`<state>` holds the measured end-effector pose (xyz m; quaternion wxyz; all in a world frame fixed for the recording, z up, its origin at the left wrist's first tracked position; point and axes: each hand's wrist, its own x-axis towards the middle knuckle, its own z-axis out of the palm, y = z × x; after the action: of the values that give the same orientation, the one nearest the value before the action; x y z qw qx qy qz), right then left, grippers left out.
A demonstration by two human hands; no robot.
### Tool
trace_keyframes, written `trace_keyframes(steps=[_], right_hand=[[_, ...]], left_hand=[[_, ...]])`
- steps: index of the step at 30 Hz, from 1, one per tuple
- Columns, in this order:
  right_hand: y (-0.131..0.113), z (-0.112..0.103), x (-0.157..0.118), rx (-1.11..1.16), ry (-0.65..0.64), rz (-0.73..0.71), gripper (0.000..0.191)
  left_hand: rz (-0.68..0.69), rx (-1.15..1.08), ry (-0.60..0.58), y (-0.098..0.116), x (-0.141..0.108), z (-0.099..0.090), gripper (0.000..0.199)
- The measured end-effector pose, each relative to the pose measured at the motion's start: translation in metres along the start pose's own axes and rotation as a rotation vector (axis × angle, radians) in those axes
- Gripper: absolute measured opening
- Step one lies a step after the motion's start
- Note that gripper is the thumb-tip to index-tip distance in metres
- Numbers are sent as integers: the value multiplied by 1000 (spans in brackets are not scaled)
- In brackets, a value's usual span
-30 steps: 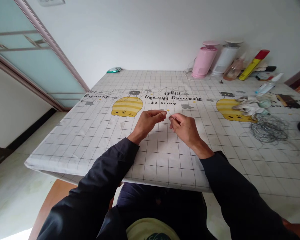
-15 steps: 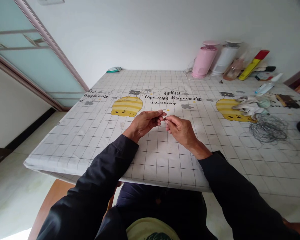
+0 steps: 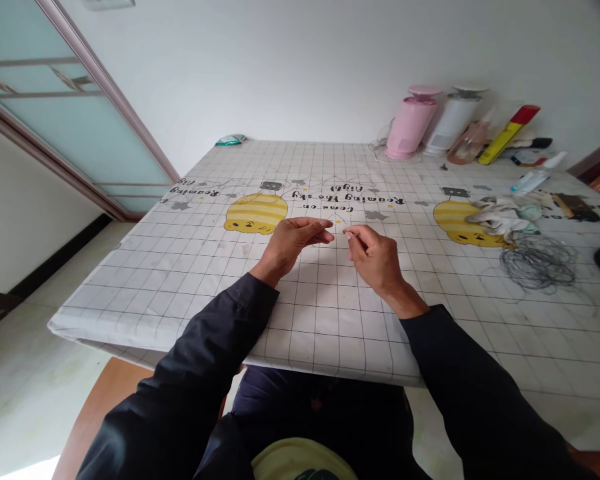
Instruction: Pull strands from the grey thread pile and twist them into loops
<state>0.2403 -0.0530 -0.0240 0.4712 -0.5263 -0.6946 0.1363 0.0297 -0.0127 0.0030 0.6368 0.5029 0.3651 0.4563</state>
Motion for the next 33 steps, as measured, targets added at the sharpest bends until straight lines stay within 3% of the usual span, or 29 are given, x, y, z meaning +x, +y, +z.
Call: trace_keyframes(steps=[6,11,13,17,26,33], right_hand=[[2,2,-5,-101,32,-172,30],[5,4,-3,-81,130,-195,26],[5,4,-1,-52,115,-160,25],[1,4,-3,9,45,-122,24],[-4,5,-7,67,-67,-182,24],[-2,8,-8,76,-89,-170,25]], left_hand=[[-193,-167,-54,-3,2,-1,23],[-21,-73,-31,-4,0,1,39],[13,-49,-51,-3,-1,3,44],[-7,-85,-111,-3,-2,4,43],[-2,-131,-138,-1,1,1,30],[21,-57,-101,-2,2,-2,29]])
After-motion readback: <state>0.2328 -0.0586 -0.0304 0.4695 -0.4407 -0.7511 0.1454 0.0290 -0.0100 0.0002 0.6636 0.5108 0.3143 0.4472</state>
